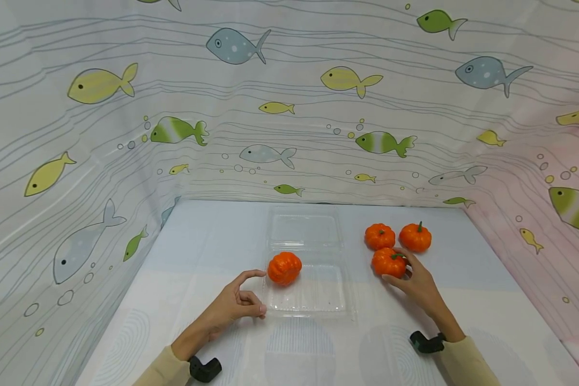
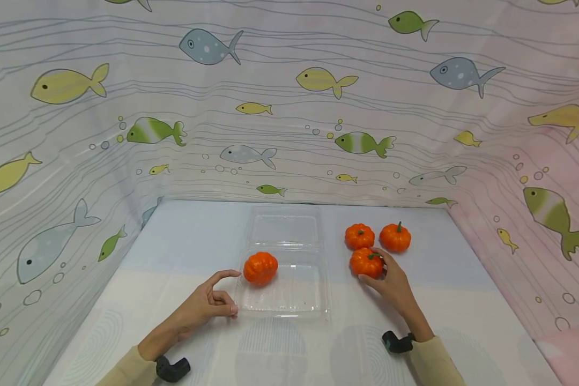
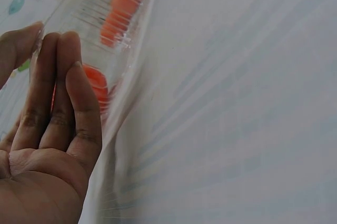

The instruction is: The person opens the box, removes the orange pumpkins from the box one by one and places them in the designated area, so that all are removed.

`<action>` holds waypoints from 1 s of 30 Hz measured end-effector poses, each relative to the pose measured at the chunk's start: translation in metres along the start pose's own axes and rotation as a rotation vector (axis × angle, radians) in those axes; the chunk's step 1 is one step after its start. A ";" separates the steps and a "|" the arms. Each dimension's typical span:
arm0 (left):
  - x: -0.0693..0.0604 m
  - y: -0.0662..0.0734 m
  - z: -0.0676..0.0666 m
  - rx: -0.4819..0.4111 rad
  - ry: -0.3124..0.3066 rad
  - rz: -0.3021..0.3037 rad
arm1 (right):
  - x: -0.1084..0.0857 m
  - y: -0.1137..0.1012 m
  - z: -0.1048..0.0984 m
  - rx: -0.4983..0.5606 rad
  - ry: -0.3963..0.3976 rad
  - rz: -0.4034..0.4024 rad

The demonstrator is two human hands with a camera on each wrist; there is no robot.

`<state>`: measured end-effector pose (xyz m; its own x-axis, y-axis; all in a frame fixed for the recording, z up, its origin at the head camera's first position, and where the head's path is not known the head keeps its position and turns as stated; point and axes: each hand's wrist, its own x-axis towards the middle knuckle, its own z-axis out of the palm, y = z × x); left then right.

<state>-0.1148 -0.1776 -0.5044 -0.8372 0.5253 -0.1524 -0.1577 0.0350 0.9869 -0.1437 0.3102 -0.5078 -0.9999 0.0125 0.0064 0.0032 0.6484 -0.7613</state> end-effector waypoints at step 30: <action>-0.002 0.002 0.002 0.018 0.001 0.006 | 0.000 -0.070 -0.017 0.015 0.149 -0.278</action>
<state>-0.1129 -0.1771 -0.5025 -0.8386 0.5245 -0.1470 -0.1435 0.0476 0.9885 -0.1439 0.2776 -0.4440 -0.9495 -0.0511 0.3097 -0.2709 0.6315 -0.7265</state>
